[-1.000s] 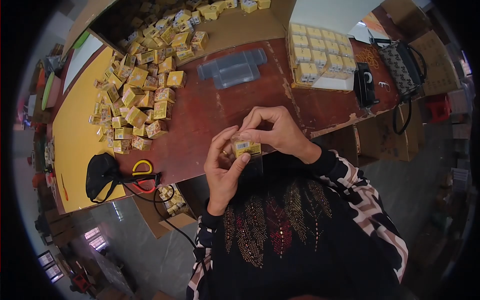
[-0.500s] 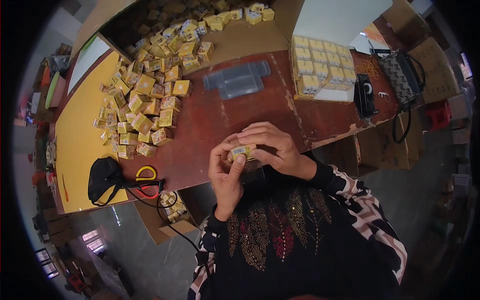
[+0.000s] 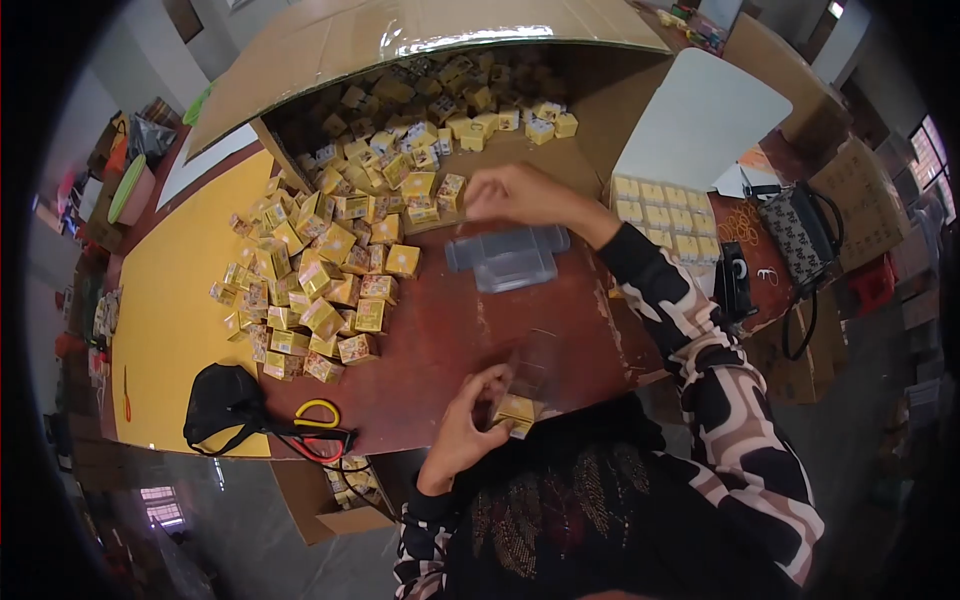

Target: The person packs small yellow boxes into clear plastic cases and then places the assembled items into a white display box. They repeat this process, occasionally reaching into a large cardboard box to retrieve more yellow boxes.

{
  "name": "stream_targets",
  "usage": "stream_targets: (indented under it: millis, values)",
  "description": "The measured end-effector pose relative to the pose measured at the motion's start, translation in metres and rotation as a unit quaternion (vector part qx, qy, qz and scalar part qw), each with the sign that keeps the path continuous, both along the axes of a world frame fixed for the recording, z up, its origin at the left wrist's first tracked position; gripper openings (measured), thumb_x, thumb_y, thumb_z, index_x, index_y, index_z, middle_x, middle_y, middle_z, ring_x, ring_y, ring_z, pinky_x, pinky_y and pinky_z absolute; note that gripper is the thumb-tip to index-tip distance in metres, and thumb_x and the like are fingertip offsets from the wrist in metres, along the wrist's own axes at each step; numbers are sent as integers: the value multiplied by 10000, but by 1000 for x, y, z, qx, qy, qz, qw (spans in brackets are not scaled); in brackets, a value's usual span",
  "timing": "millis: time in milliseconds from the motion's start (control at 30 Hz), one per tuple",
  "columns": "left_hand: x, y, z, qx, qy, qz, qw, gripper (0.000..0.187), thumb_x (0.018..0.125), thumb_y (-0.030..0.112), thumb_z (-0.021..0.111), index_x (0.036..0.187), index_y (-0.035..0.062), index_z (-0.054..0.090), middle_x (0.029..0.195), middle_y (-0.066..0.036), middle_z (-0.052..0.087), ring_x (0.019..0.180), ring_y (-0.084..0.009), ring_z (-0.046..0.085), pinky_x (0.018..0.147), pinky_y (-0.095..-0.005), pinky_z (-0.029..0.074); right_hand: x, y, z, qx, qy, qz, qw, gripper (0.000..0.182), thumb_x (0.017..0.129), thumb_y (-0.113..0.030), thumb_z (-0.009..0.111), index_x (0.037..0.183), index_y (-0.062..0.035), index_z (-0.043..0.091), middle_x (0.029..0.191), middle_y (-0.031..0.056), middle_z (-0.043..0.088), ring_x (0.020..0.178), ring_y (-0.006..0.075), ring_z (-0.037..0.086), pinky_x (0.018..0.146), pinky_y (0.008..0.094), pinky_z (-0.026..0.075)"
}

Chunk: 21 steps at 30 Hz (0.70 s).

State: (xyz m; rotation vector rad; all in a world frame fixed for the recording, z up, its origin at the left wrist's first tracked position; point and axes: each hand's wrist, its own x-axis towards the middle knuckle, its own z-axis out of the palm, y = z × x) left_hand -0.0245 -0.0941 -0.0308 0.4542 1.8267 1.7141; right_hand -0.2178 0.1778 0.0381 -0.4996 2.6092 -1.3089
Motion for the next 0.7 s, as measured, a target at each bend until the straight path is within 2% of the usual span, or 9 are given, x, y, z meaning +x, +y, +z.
stream_targets:
  millis: [67, 200, 267, 300, 367, 467, 500, 567, 700]
  values:
    - [-1, -9, -7, 37, -50, 13, 998, 649, 748, -4, 690, 1368, 40, 499, 1119, -55, 546, 1061, -158, 563, 948, -298, 452, -55, 4, -19, 156, 106, -106, 976, 329, 854, -186, 719, 1148, -50, 656, 1032, 145, 712, 974, 257, 687, 835, 375, 532]
    - [-4, -25, -9, 143, -137, 107, 974, 601, 751, 0, 695, 1330, 25, 534, 1085, -24, 536, 1046, -139, 565, 915, -272, 455, -135, 15, -64, 219, 152, -179, 947, 348, 857, -130, 670, 1196, -61, 637, 1119, 189, 680, 1050, 318, 656, 881, 424, 527]
    - [-6, -29, -13, 164, -154, 126, 966, 601, 747, 5, 697, 1325, 24, 535, 1077, -17, 534, 1040, -138, 566, 906, -266, 454, -152, 10, -70, 297, 105, -238, 919, 428, 845, -106, 661, 1267, -93, 593, 1235, 199, 623, 1123, 351, 617, 908, 456, 523]
    - [-7, -28, -16, 161, -150, 135, 966, 597, 748, 17, 699, 1322, 24, 533, 1074, -18, 534, 1038, -135, 566, 898, -263, 454, -154, 7, -73, 298, 107, -235, 919, 428, 845, -106, 661, 1267, -93, 593, 1235, 199, 623, 1123, 351, 617, 908, 456, 523]
    - [-10, -27, -19, 159, -148, 146, 965, 594, 750, 29, 702, 1319, 24, 532, 1071, -18, 534, 1037, -133, 566, 891, -261, 454, -154, 2, -81, 305, 141, -284, 898, 471, 867, -63, 552, 1337, -84, 557, 1166, 276, 634, 1117, 412, 608, 958, 471, 502]
    - [-12, -24, -20, 180, -143, 154, 961, 578, 755, 34, 698, 1308, 21, 530, 1081, -20, 535, 1033, -131, 567, 897, -276, 462, -160, 4, -83, 296, 95, -292, 905, 579, 829, -158, 682, 1384, -166, 517, 1346, 209, 541, 1164, 395, 578, 916, 468, 521]
    - [-13, -22, -19, 192, -147, 170, 955, 568, 758, 32, 693, 1302, 22, 531, 1096, -25, 541, 1042, -135, 569, 904, -282, 468, -161, 9, -86, 298, 93, -291, 905, 579, 829, -158, 682, 1384, -166, 517, 1346, 209, 541, 1164, 395, 578, 916, 468, 521]
    - [-14, -20, -18, 205, -149, 180, 950, 558, 761, 30, 688, 1297, 23, 533, 1112, -30, 547, 1050, -138, 570, 911, -288, 473, -162, 24, -86, 298, 89, -220, 924, 538, 821, -164, 686, 1340, -145, 545, 1265, 208, 587, 1118, 402, 601, 895, 478, 524]
    - [-12, -12, -18, 221, -147, 166, 950, 534, 773, 15, 677, 1285, 14, 524, 1155, -50, 564, 1081, -157, 577, 927, -302, 483, -174, 40, -111, 378, 89, -141, 911, 452, 807, -135, 670, 1252, -124, 590, 1129, 216, 645, 1050, 400, 635, 879, 484, 523]
